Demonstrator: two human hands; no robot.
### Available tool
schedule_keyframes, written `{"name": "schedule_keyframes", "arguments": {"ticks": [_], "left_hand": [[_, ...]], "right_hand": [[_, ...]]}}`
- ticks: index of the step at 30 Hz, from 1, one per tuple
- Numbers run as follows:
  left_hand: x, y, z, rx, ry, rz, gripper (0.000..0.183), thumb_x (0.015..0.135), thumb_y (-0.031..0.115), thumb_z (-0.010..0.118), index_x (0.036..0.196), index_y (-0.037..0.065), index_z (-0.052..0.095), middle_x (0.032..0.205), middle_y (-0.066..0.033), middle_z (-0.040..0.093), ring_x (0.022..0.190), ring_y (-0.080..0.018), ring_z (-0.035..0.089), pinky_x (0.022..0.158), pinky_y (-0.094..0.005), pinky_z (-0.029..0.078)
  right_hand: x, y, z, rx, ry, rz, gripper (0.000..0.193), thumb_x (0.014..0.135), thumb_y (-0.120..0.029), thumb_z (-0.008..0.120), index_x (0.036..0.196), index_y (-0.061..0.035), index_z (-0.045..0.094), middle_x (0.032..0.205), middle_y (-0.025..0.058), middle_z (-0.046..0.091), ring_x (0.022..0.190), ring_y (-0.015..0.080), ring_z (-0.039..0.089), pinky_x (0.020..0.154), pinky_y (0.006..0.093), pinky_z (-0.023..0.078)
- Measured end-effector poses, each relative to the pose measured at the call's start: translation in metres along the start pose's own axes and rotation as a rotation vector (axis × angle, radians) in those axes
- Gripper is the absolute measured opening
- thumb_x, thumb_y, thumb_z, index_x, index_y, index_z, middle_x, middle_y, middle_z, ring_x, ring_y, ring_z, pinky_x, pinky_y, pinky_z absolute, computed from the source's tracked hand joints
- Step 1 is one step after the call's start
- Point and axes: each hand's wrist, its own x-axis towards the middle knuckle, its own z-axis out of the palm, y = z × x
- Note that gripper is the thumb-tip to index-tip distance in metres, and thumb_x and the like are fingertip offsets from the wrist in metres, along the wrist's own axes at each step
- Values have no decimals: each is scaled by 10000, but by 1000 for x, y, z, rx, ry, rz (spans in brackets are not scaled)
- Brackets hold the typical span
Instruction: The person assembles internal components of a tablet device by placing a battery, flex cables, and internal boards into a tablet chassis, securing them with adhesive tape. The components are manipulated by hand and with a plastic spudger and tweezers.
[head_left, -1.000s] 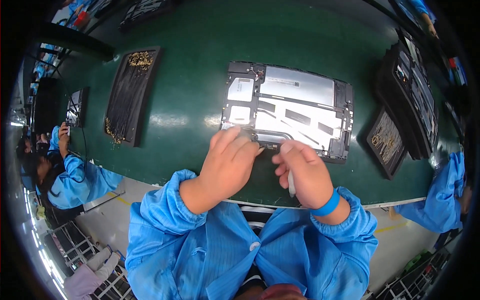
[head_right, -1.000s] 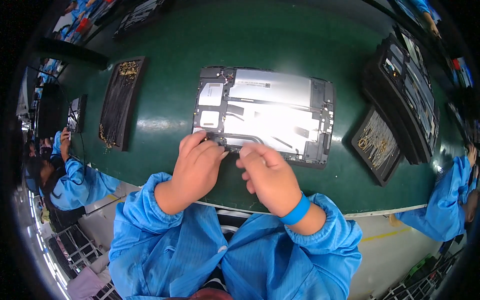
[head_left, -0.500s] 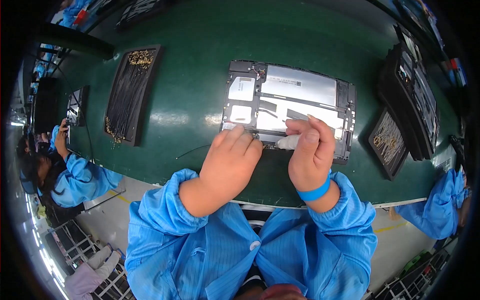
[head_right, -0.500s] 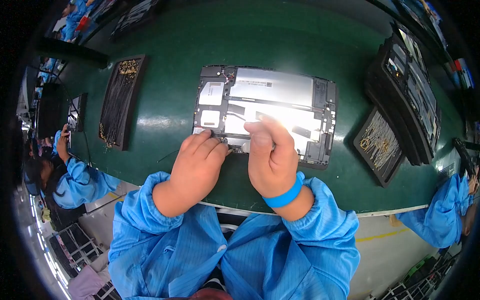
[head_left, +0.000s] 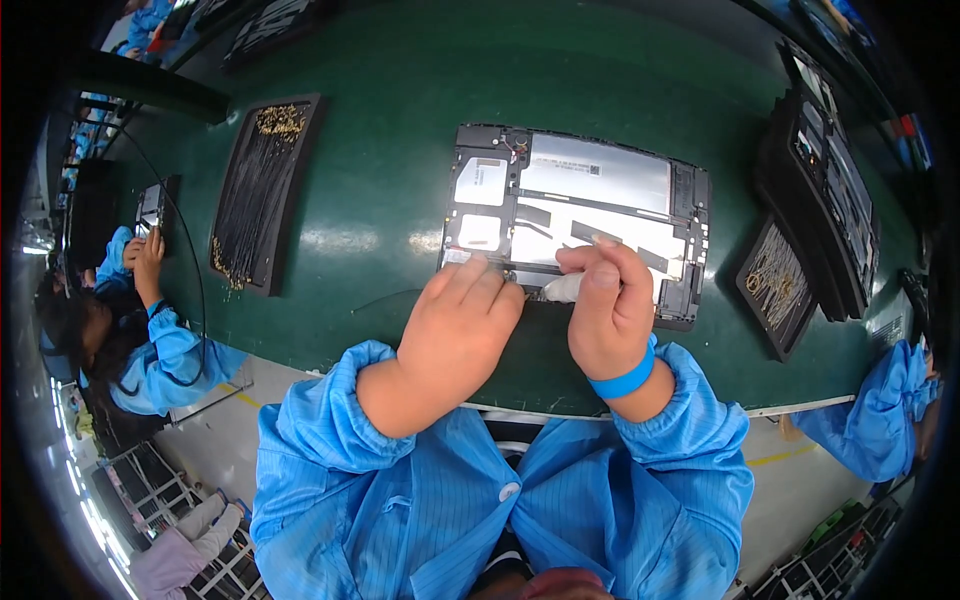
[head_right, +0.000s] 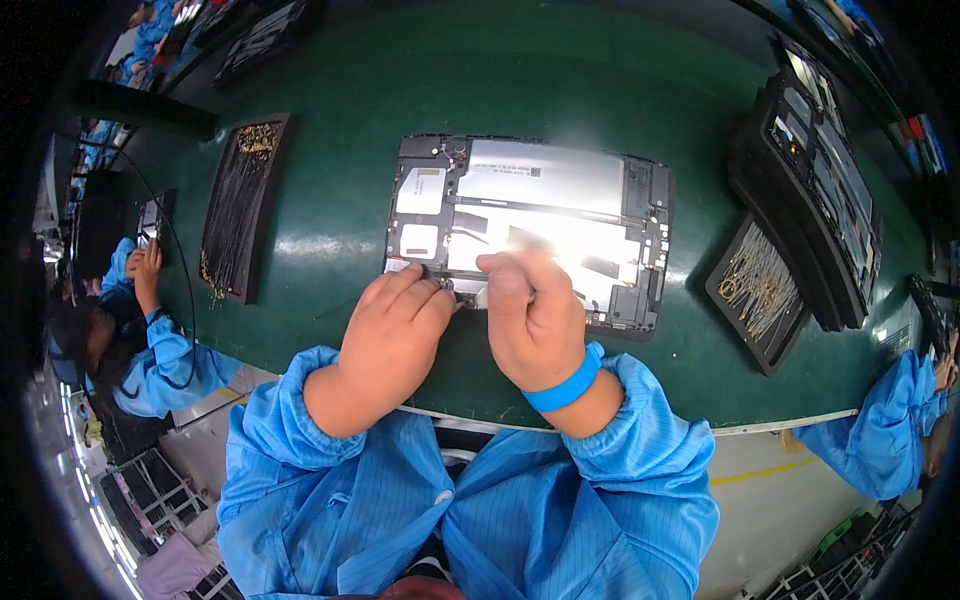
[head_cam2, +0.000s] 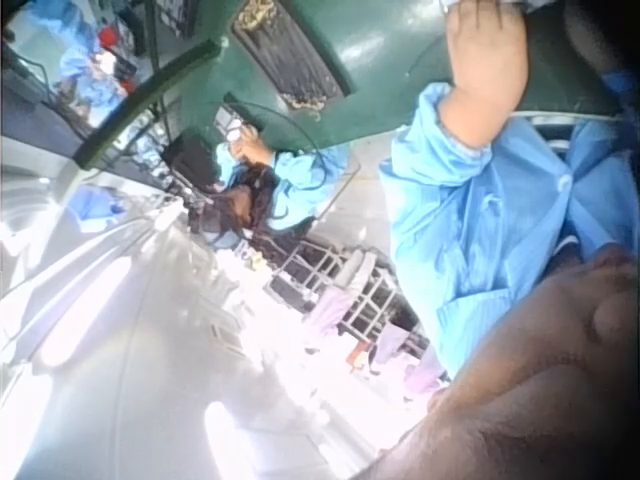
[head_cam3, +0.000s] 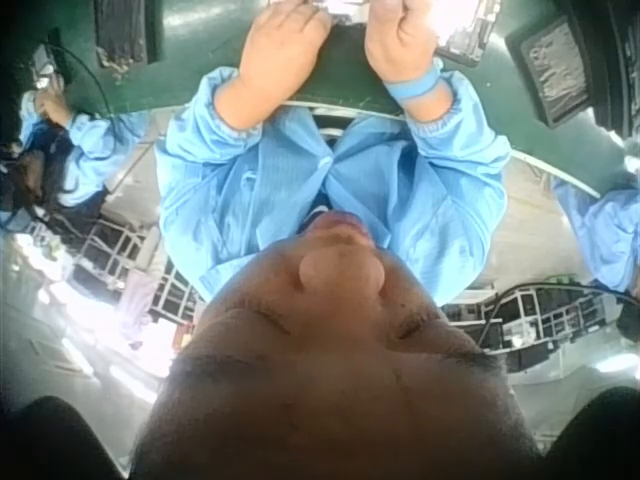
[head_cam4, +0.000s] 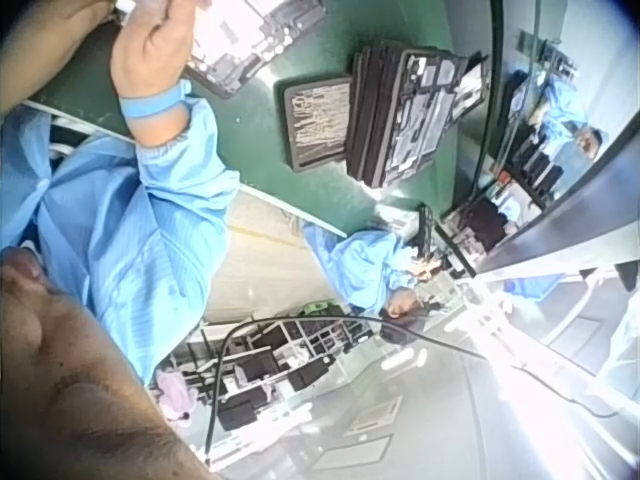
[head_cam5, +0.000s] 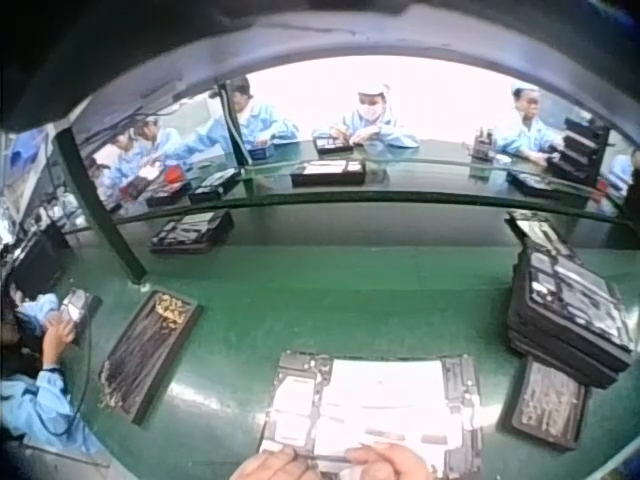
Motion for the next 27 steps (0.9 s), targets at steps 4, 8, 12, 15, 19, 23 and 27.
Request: {"name": "schedule_keyframes", "arguments": {"ticks": [4,8,12,15,19,23,27], "left_hand": [[0,-2,1,-15,8,5,187,654,80,543,834,33,544,853,-107,561,888,-280,518,801,-376,392],[0,-2,3,-23,27,5,172,661,83,560,824,31,544,840,-107,563,875,-280,523,791,-374,398],[0,-3,3,-23,32,8,168,656,75,560,818,33,546,832,-107,565,865,-282,527,786,-374,402],[-1,-2,2,-30,49,11,164,653,68,561,814,35,549,828,-107,566,864,-284,527,786,-375,402],[-3,-3,3,-18,29,33,193,633,70,499,816,12,522,857,-132,539,902,-263,503,777,-334,388],[0,-4,4,-48,47,10,151,659,64,563,806,32,546,831,-104,564,863,-284,526,784,-374,403],[1,-2,2,-40,61,11,176,643,51,559,816,24,546,837,-115,562,880,-290,518,789,-379,400]], "right_hand": [[1,-1,2,23,14,5,175,854,-181,445,913,-29,510,712,66,559,563,104,494,529,234,411],[0,0,3,26,6,-6,174,855,-182,443,931,-32,488,741,77,568,583,109,507,538,240,421],[0,3,3,35,-7,-46,189,853,-179,445,972,-32,448,776,89,578,605,124,528,553,246,432],[-1,4,-1,-2,-44,-1,208,851,-171,450,997,-26,426,796,104,581,619,141,539,567,251,440],[-2,6,-2,-24,-47,12,211,849,-167,453,1001,-25,420,797,108,583,626,155,545,573,258,443],[1,1,5,48,21,-11,183,854,-197,439,897,-27,494,764,104,579,625,175,551,568,276,441],[13,-14,-4,-186,-221,66,181,811,-191,483,758,-29,545,710,128,566,603,253,548,558,320,443]]}}
